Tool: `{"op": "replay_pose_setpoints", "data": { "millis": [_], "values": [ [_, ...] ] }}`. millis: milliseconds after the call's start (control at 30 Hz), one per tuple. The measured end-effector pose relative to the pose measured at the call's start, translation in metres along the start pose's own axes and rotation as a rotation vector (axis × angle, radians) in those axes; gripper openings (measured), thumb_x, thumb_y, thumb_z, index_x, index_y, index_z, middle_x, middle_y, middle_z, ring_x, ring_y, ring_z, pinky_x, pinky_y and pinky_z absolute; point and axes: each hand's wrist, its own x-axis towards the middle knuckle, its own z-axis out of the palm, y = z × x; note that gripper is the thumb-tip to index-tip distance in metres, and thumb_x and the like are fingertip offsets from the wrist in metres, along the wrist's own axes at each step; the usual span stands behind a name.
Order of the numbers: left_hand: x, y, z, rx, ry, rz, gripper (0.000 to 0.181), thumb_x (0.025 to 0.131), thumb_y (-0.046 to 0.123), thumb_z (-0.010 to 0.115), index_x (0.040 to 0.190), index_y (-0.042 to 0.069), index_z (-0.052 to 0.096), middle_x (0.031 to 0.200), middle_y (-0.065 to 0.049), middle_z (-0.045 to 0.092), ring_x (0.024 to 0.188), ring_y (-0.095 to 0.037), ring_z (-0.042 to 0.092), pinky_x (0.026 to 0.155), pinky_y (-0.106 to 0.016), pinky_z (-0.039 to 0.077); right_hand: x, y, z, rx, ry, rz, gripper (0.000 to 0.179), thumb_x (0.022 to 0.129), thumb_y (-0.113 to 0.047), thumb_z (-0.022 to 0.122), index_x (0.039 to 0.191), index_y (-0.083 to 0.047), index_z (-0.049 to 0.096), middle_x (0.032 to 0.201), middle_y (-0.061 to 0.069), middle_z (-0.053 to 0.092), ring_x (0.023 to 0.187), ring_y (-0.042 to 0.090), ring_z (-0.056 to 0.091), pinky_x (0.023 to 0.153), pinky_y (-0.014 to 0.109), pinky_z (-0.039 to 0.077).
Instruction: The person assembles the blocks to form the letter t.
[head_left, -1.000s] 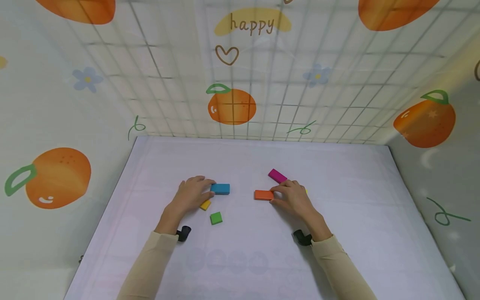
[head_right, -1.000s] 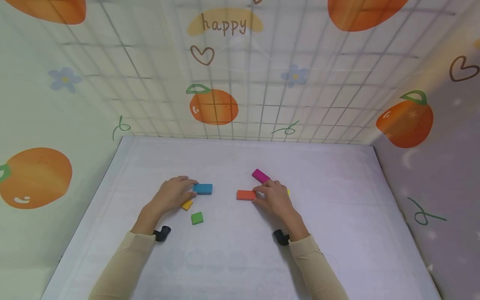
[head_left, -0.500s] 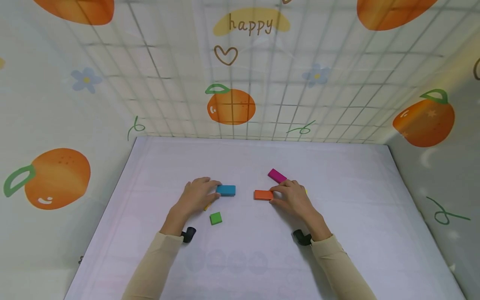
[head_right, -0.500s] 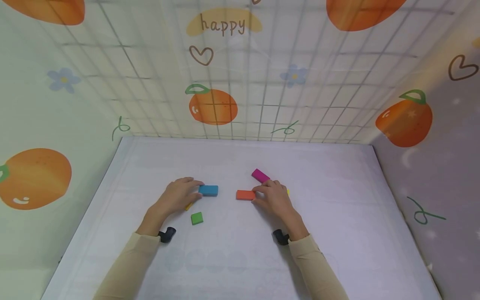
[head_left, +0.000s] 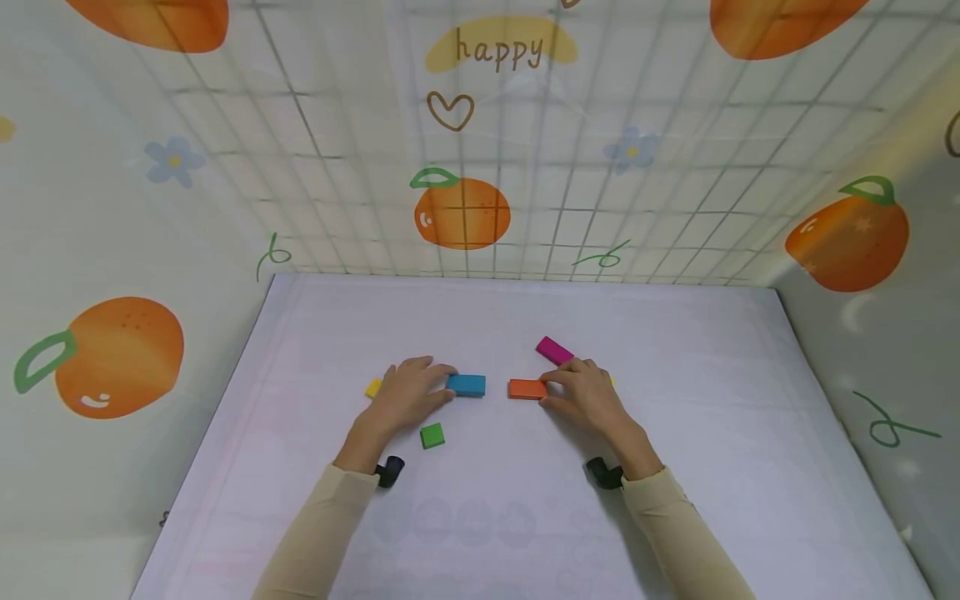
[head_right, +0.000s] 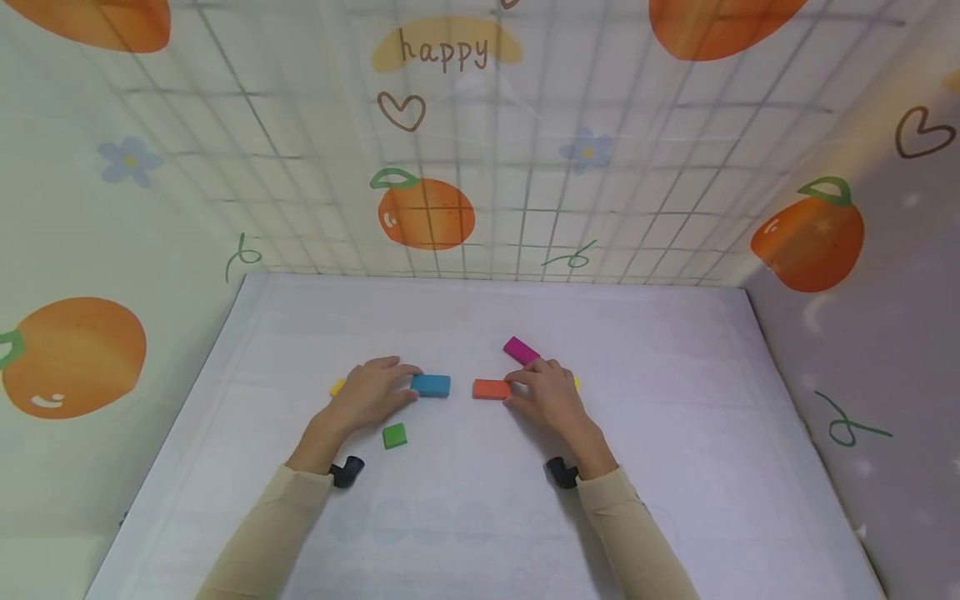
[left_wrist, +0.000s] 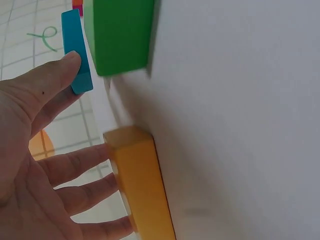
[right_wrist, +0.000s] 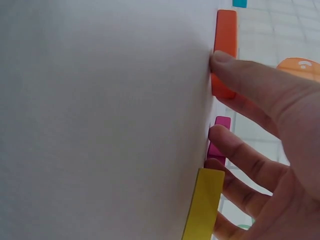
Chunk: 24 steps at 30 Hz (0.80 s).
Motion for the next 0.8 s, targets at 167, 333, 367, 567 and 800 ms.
{"op": "replay_pose_setpoints", "data": {
  "millis": [167,333,367,567,800],
  "values": [
    [0.001,0.006,0.003,0.010,-0.002,-0.006,0.041,0.098,0.038,0.066,0.137,0.025,0.062,0.149,-0.015,0.048,0.140,-0.039,0.036,0.109,-0.069,0.024,0.000,0.000,0.001,-0.011,-0.007,0.011,0.032,0.082,-0.026,0.085,0.111,-0.018,0.076,0.107,0.007,0.063,0.098,0.030,0.054,0.083,0.055,0.046],
    [0.003,0.011,0.004,0.015,-0.012,-0.025,0.041,0.098,0.039,0.065,0.137,0.026,0.062,0.150,-0.015,0.046,0.141,-0.040,0.034,0.110,-0.069,0.022,0.001,-0.001,-0.001,-0.015,-0.013,0.020,0.032,0.082,-0.026,0.085,0.111,-0.018,0.076,0.108,0.007,0.063,0.099,0.030,0.054,0.084,0.056,0.046],
    [0.003,0.012,0.004,0.019,-0.014,-0.030,0.041,0.098,0.039,0.065,0.137,0.027,0.062,0.150,-0.016,0.045,0.141,-0.040,0.034,0.110,-0.069,0.021,0.001,-0.002,-0.001,-0.015,-0.014,0.020,0.032,0.082,-0.026,0.085,0.111,-0.017,0.076,0.107,0.007,0.063,0.099,0.030,0.054,0.084,0.056,0.046],
    [0.003,0.018,0.005,0.032,-0.012,-0.050,0.041,0.098,0.039,0.065,0.137,0.027,0.062,0.151,-0.017,0.044,0.141,-0.041,0.033,0.110,-0.071,0.019,0.001,-0.002,0.000,-0.014,-0.023,0.030,0.033,0.082,-0.026,0.085,0.112,-0.017,0.076,0.109,0.007,0.064,0.100,0.029,0.054,0.085,0.055,0.046],
    [0.005,0.023,0.008,0.067,-0.004,-0.034,0.041,0.097,0.041,0.065,0.136,0.028,0.063,0.150,-0.017,0.046,0.139,-0.041,0.036,0.109,-0.069,0.024,0.001,-0.002,-0.001,-0.005,-0.039,0.042,0.033,0.083,-0.027,0.084,0.114,-0.017,0.076,0.110,0.008,0.064,0.102,0.030,0.054,0.086,0.056,0.045]
  ]
}}
